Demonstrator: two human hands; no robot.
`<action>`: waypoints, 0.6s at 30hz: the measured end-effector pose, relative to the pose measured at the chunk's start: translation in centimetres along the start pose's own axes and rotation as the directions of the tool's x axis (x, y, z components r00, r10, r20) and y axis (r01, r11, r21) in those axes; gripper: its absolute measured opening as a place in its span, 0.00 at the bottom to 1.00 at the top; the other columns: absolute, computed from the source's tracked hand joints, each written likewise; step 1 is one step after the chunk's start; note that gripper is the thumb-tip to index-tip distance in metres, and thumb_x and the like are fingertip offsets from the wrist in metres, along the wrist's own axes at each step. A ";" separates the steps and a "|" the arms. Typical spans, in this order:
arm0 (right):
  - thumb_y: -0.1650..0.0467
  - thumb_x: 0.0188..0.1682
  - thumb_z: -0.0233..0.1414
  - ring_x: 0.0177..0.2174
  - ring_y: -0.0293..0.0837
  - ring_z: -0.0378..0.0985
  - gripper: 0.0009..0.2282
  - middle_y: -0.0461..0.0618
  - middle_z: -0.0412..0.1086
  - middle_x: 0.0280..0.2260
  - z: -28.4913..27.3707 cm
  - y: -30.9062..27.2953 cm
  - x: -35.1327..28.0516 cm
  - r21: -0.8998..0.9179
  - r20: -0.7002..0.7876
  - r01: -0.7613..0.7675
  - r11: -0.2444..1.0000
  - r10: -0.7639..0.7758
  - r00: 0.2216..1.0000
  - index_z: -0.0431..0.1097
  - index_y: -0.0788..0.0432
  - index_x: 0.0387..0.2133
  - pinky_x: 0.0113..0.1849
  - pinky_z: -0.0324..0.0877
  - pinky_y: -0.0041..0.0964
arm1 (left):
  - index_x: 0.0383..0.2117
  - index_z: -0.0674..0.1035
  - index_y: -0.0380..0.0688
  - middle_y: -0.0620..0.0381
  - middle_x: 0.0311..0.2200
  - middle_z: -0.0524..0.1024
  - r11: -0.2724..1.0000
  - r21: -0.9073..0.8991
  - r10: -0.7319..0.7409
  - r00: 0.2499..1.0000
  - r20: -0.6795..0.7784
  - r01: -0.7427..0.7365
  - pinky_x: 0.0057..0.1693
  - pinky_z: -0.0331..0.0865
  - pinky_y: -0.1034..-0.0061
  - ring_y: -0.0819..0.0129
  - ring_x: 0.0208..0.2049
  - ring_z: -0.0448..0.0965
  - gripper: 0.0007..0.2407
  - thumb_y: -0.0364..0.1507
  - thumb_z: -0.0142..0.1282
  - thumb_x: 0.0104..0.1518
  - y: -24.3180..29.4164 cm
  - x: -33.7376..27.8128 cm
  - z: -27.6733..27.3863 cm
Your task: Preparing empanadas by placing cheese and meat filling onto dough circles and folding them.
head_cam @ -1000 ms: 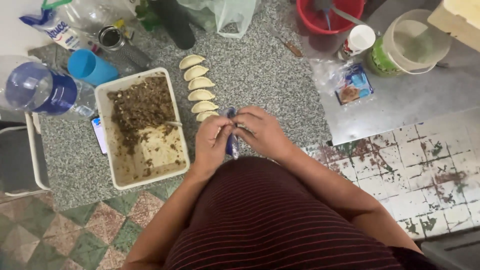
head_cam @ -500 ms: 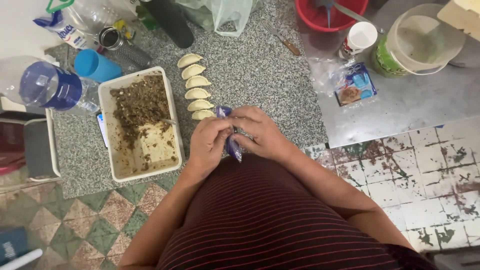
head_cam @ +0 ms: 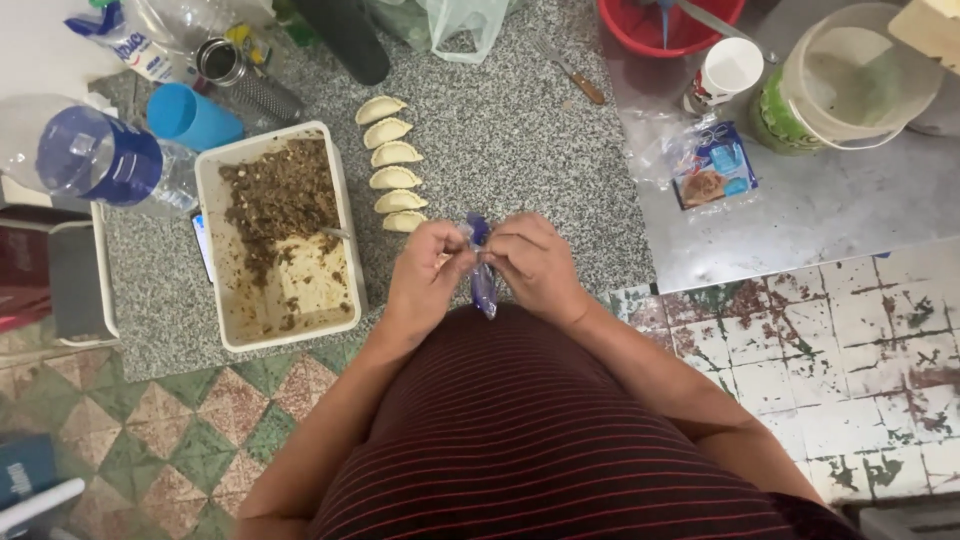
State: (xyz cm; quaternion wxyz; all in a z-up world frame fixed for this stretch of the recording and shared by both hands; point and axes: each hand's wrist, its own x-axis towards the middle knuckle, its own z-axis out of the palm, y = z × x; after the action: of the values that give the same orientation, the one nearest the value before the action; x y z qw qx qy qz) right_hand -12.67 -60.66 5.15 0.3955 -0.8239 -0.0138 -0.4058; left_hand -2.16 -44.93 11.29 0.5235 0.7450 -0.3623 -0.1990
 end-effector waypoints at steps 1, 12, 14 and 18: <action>0.71 0.50 0.61 0.35 0.53 0.79 0.03 0.48 0.74 0.32 0.2 0.3 -0.4 0.001 0.003 0.001 1.000 -0.001 1.000 0.75 0.56 0.31 0.40 0.74 0.49 | 0.39 0.74 0.41 0.50 0.29 0.79 1.000 -0.001 -0.001 1.000 -0.002 0.001 0.45 0.72 0.60 0.56 0.34 0.81 0.10 0.34 0.58 0.63 0.1 -0.1 -0.3; 0.68 0.53 0.59 0.33 0.52 0.77 0.05 0.47 0.71 0.29 -0.6 0.1 0.5 -0.048 0.072 -0.025 0.999 0.028 0.997 0.73 0.56 0.30 0.37 0.72 0.47 | 0.33 0.81 0.43 0.54 0.26 0.74 0.977 -0.023 0.207 0.969 -0.136 -0.212 0.47 0.72 0.64 0.57 0.32 0.77 0.01 0.25 0.60 0.61 1.3 -0.8 -0.4; 0.69 0.53 0.58 0.34 0.52 0.76 0.05 0.48 0.70 0.30 -1.1 -0.7 1.3 -0.016 0.063 -0.030 0.999 0.031 0.998 0.73 0.57 0.31 0.37 0.71 0.47 | 0.33 0.81 0.44 0.55 0.26 0.74 0.976 -0.049 0.201 0.964 -0.173 -0.213 0.46 0.71 0.66 0.60 0.31 0.76 0.02 0.27 0.60 0.61 2.4 -0.8 -0.5; 0.67 0.58 0.53 0.36 0.52 0.74 0.09 0.49 0.69 0.29 -2.7 -0.1 2.0 0.030 0.007 -0.124 0.992 0.124 0.992 0.72 0.57 0.30 0.40 0.69 0.45 | 0.35 0.80 0.42 0.54 0.27 0.73 0.977 -0.195 0.016 0.937 -0.350 -0.090 0.43 0.71 0.71 0.71 0.30 0.72 0.01 0.24 0.57 0.63 3.4 -1.1 -2.0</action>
State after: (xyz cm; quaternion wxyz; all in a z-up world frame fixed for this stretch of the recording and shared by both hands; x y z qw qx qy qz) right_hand -13.15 -62.97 7.51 0.4322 -0.8181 0.0302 -0.3781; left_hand -2.70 -43.51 15.12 0.6591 0.6996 -0.2619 -0.0873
